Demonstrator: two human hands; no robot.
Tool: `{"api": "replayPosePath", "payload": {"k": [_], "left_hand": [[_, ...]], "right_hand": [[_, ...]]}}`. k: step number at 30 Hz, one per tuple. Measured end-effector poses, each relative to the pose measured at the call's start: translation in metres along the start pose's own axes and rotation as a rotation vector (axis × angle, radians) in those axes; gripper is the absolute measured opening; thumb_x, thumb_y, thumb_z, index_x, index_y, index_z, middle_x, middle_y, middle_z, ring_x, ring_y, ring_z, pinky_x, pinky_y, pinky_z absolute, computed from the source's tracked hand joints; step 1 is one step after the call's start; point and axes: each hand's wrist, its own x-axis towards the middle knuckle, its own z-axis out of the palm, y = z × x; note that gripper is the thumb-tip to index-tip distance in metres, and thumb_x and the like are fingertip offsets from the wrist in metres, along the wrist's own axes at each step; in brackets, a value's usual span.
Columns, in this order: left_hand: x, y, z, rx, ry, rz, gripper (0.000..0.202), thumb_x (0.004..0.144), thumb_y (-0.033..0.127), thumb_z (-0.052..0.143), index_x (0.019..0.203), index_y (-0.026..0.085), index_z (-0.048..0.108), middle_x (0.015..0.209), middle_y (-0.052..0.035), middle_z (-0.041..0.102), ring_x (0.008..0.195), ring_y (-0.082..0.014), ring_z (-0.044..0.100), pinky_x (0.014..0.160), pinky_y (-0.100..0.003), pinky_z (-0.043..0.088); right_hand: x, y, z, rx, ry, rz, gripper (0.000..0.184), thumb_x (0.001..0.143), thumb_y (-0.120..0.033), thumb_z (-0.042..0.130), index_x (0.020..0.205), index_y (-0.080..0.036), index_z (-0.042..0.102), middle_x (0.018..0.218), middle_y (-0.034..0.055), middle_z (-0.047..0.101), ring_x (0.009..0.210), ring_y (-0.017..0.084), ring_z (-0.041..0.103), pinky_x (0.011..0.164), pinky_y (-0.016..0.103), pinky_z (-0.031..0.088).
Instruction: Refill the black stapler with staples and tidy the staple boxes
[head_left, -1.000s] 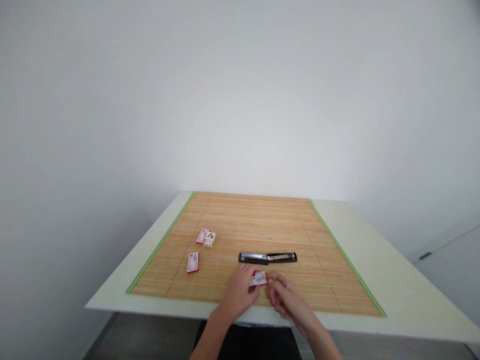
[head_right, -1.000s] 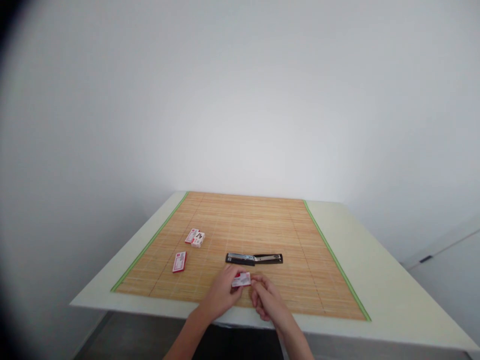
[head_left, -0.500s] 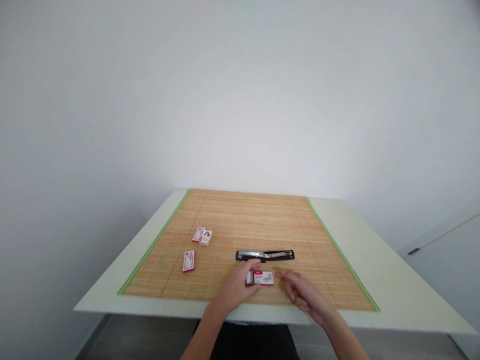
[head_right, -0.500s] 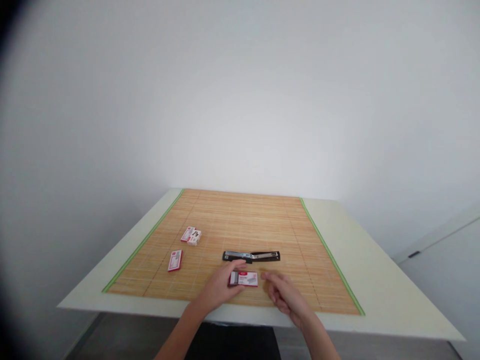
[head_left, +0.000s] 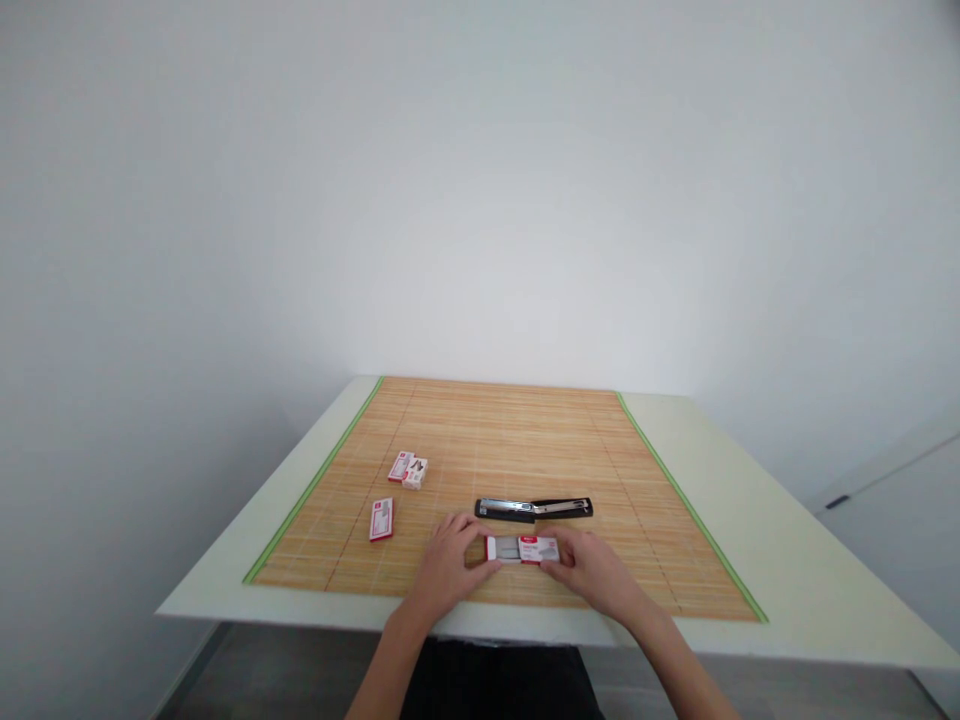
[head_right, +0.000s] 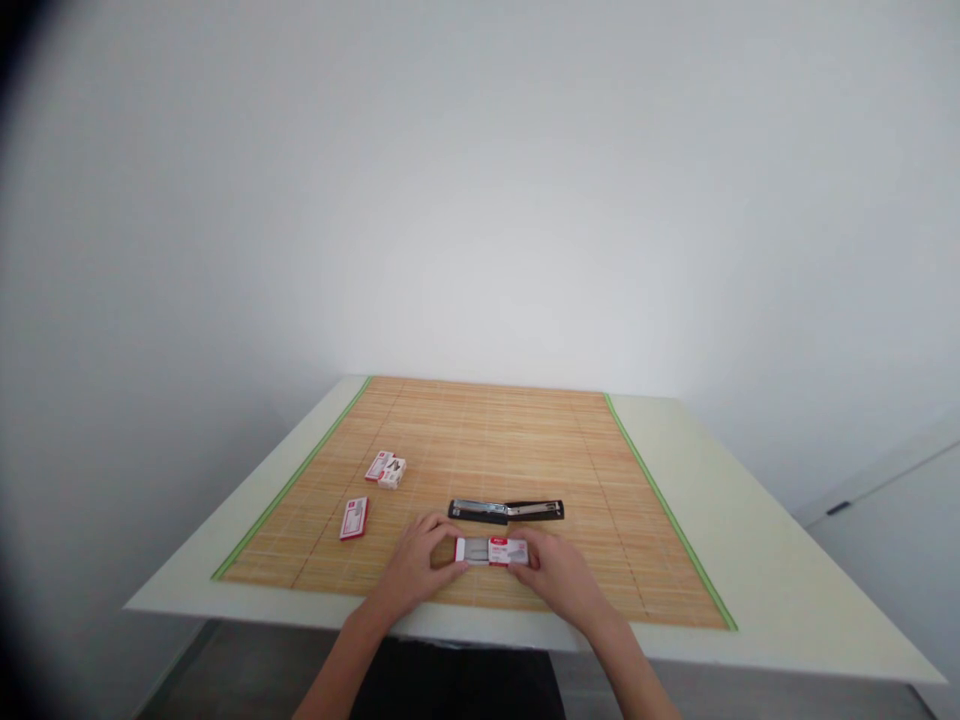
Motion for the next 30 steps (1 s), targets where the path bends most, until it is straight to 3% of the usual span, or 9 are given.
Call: {"api": "replayPosePath", "payload": {"k": [5,9,13,19,24,30], "left_hand": [[-0.001,0.0,0.002,-0.001,0.016,-0.003,0.03,0.082,0.037,0.079,0.108,0.029,0.069,0.115,-0.003,0.064,0.112,-0.0259,0.057,0.098,-0.04,0.045],[-0.002,-0.002,0.004,-0.002,0.018,0.003,0.032,0.081,0.038,0.081,0.11,0.03,0.069,0.114,-0.0027,0.064,0.112,-0.0259,0.056,0.097,-0.04,0.044],[-0.003,-0.002,0.004,-0.002,0.02,0.009,0.032,0.081,0.037,0.08,0.11,0.03,0.069,0.115,-0.0026,0.064,0.111,-0.026,0.056,0.097,-0.04,0.044],[-0.004,-0.003,0.003,-0.01,0.02,0.0,0.032,0.08,0.038,0.082,0.109,0.031,0.069,0.114,-0.0027,0.064,0.112,-0.0268,0.056,0.096,-0.039,0.043],[-0.004,-0.004,0.003,-0.019,0.019,0.0,0.034,0.08,0.04,0.082,0.109,0.031,0.069,0.114,-0.0026,0.064,0.112,-0.0265,0.056,0.097,-0.039,0.043],[-0.005,-0.006,0.005,-0.023,0.023,-0.012,0.036,0.078,0.039,0.083,0.11,0.031,0.069,0.117,-0.0026,0.064,0.115,-0.027,0.056,0.099,-0.041,0.043]], "right_hand": [[0.005,-0.028,0.002,-0.069,-0.004,-0.026,0.031,0.086,-0.042,0.07,0.115,-0.03,0.075,0.075,-0.0005,0.071,0.068,0.019,0.064,0.062,0.027,0.034],[0.024,-0.063,0.005,-0.244,-0.128,-0.126,0.019,0.09,-0.038,0.067,0.103,-0.032,0.079,0.088,0.0012,0.077,0.086,0.021,0.069,0.072,0.028,0.04],[0.043,-0.077,0.001,-0.443,-0.221,-0.247,0.016,0.086,-0.036,0.071,0.097,-0.031,0.081,0.092,0.0036,0.079,0.092,0.025,0.071,0.074,0.029,0.042],[0.06,-0.082,0.002,-0.549,-0.289,-0.369,0.013,0.085,-0.032,0.07,0.09,-0.029,0.082,0.088,0.005,0.08,0.086,0.024,0.072,0.071,0.028,0.042],[0.06,-0.082,0.006,-0.522,-0.242,-0.37,0.016,0.087,-0.025,0.064,0.083,-0.024,0.079,0.08,0.005,0.077,0.076,0.02,0.069,0.065,0.026,0.036],[0.045,-0.04,-0.009,-0.155,-0.094,-0.249,0.018,0.093,-0.035,0.061,0.089,-0.024,0.075,0.068,-0.0024,0.067,0.061,0.013,0.056,0.06,0.024,0.032]]}}
